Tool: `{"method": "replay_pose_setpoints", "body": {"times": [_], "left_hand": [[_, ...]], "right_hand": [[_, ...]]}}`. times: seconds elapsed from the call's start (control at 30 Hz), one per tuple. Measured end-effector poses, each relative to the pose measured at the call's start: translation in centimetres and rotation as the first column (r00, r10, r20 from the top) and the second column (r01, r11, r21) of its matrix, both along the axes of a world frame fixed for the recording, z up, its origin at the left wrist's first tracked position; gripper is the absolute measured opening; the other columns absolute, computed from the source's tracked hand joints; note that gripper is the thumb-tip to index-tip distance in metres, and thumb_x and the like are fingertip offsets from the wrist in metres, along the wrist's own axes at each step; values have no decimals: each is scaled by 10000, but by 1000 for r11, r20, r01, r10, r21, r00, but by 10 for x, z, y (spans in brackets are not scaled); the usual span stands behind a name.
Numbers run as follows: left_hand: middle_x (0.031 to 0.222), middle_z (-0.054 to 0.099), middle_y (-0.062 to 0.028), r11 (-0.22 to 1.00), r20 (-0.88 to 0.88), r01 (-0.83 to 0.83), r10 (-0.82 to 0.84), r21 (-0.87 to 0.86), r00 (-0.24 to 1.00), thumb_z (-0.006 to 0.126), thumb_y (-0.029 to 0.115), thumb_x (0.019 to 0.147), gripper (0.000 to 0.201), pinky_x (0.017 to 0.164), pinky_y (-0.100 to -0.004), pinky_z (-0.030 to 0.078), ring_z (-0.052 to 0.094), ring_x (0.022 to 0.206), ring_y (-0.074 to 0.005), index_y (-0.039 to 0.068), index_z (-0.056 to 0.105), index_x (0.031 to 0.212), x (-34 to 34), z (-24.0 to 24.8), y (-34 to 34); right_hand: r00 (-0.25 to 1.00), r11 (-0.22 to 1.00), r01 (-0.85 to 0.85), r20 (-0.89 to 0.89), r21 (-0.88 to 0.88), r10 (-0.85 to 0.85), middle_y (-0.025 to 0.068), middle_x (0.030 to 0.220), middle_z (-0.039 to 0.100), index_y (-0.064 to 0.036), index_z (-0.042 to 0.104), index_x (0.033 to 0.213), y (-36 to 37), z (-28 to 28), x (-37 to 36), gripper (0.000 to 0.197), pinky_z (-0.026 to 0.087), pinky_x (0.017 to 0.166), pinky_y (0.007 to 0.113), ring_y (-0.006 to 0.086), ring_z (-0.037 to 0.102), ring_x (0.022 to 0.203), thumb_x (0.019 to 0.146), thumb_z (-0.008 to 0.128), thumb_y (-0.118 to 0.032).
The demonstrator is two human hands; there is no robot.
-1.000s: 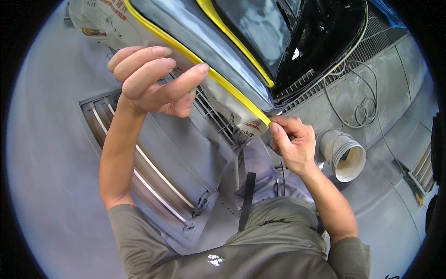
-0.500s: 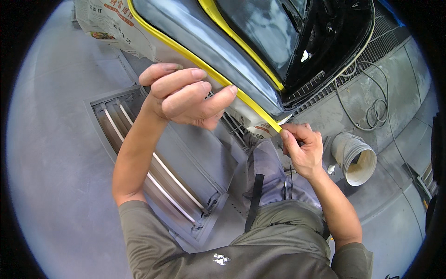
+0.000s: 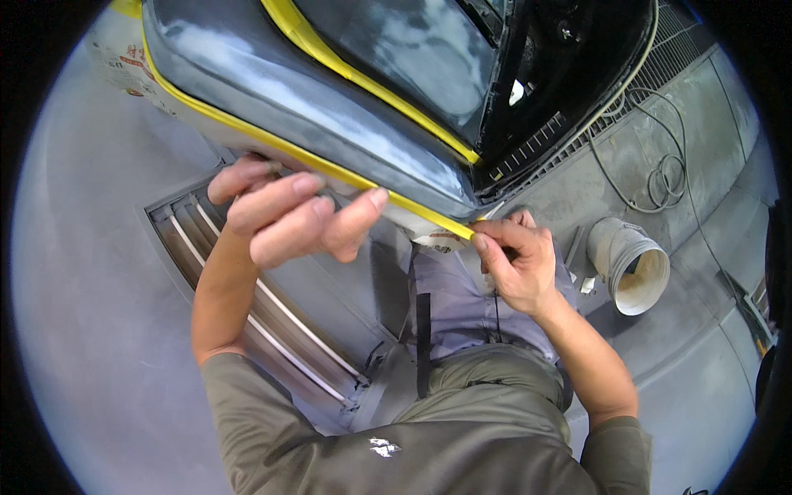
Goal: The person applies yellow masking tape along the edges of a car bumper and secures newspaper over the taped areas to protect them. The person uses a utility knife to trim excess tape and smooths the tape edges with fingers.
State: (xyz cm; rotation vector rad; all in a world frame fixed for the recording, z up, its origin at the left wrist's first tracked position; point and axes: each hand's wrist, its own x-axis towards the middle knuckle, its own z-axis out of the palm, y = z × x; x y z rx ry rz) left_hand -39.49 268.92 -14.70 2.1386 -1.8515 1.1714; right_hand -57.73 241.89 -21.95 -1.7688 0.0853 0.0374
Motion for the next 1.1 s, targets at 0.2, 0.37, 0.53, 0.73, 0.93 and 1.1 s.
{"method": "replay_pose_setpoints", "body": {"times": [0.2, 0.37, 0.53, 0.73, 0.93, 1.1], "left_hand": [[1247, 285, 20, 999, 27, -15, 15, 31, 1000, 531, 464, 1037, 182, 1124, -276, 365, 332, 1254, -92, 508, 658, 1160, -9, -3, -25], [1024, 369, 105, 791, 331, 344, -190, -505, 924, 777, 378, 897, 39, 953, -343, 341, 458, 991, -37, 362, 749, 877, 12, -47, -75], [1011, 385, 106, 766, 313, 292, -125, -573, 941, 768, 367, 885, 48, 931, -342, 342, 466, 968, -50, 370, 745, 843, 1, -62, -72], [1183, 406, 34, 840, 232, 220, -117, -495, 966, 484, 495, 1050, 363, 1003, -378, 380, 436, 1135, -170, 319, 785, 949, -16, -63, -62], [1287, 422, -109, 937, 246, 235, -172, -259, 954, 402, 682, 1076, 647, 1000, -429, 387, 445, 1203, -275, 177, 804, 1032, -11, -53, -31], [1221, 413, -112, 899, 237, 158, -63, -408, 969, 468, 657, 1041, 624, 986, -411, 370, 439, 1122, -283, 135, 803, 973, -26, -68, -44]], "right_hand": [[998, 998, -52, 39, 26, 51, 16, 630, 655, -76, 810, 1042, -3, -7, 1, 128, 392, 721, 331, 205, 520, 551, 934, 765, -128], [996, 997, -50, 83, 57, 45, 57, 715, 740, -22, 756, 1061, -6, -15, -3, 183, 470, 685, 349, 226, 589, 661, 891, 785, -85], [962, 967, -143, 258, 212, 86, 55, 677, 709, 25, 717, 1112, -12, -38, 0, 264, 461, 673, 344, 210, 577, 601, 873, 776, -71], [791, 900, -397, 565, 181, 235, 53, 751, 755, 58, 715, 1242, -33, -91, 0, 444, 496, 717, 332, 151, 662, 597, 852, 788, -142], [573, 804, -584, 759, 111, 311, 17, 822, 800, 110, 599, 1383, -40, -139, 18, 497, 501, 797, 311, 131, 716, 695, 944, 703, -97], [559, 754, -649, 734, 98, 386, 124, 707, 732, 110, 460, 1460, -39, -151, 19, 453, 581, 726, 343, 185, 706, 613, 1084, 513, -136]]}}
